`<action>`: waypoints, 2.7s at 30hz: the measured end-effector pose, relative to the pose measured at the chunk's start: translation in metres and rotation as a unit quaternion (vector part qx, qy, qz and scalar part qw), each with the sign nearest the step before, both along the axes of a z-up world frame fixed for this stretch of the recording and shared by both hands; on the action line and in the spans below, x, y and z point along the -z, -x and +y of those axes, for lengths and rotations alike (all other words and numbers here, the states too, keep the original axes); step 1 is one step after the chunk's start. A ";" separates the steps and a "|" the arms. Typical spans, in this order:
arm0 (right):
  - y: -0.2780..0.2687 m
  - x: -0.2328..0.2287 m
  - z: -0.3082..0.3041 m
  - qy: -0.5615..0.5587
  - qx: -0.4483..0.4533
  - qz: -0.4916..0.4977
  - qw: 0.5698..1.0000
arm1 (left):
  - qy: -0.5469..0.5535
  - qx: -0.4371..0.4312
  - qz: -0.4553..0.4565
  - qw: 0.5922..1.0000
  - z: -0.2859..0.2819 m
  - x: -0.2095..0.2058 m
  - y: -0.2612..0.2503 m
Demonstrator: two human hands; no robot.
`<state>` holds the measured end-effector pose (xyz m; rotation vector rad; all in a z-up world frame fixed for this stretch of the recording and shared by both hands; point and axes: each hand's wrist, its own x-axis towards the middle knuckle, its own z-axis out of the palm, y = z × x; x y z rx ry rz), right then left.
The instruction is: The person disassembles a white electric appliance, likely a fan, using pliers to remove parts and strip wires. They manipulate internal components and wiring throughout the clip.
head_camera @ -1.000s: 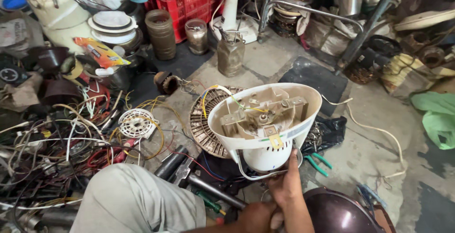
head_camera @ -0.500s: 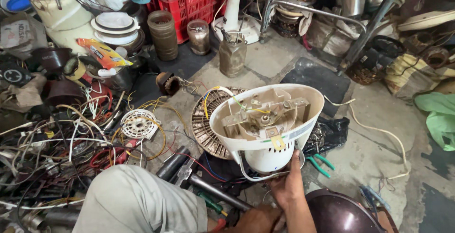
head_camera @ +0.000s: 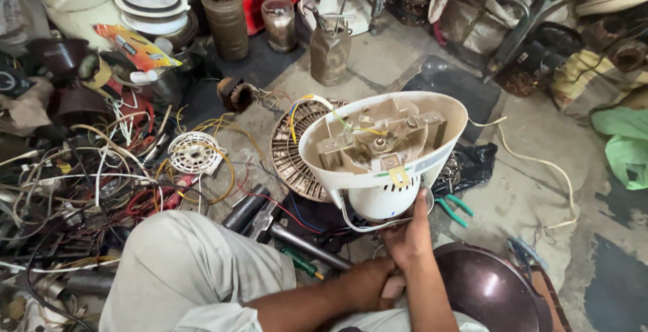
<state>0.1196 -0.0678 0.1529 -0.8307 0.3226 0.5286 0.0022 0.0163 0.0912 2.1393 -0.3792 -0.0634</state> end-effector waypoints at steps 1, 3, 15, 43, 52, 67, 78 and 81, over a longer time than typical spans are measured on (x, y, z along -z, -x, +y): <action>0.000 -0.001 0.000 0.003 -0.005 0.001 1.000 | -0.012 0.013 0.051 0.999 0.000 -0.001 -0.002; 0.001 0.000 0.000 0.017 -0.004 0.004 1.000 | -0.069 0.022 0.070 0.995 0.000 -0.001 0.004; 0.001 -0.002 0.000 0.027 -0.015 -0.002 1.000 | -0.048 0.005 0.047 0.998 0.000 -0.004 0.013; 0.018 -0.003 -0.001 0.036 0.008 -0.037 0.999 | -0.250 -0.200 -0.357 0.878 0.107 -0.261 0.003; 0.042 -0.021 -0.004 0.126 -0.004 -0.172 0.977 | -0.038 -0.326 -0.210 0.921 0.171 -0.240 -0.056; 0.043 0.021 0.024 0.195 0.061 -0.111 0.973 | -0.107 -0.354 -0.189 0.910 0.203 -0.219 -0.102; 0.026 0.047 0.030 0.129 0.075 -0.127 0.981 | -0.145 -0.357 -0.206 0.899 0.211 -0.207 -0.108; 0.009 0.054 0.018 -0.022 -0.022 0.015 0.999 | -0.157 -0.336 -0.232 0.899 0.209 -0.207 -0.107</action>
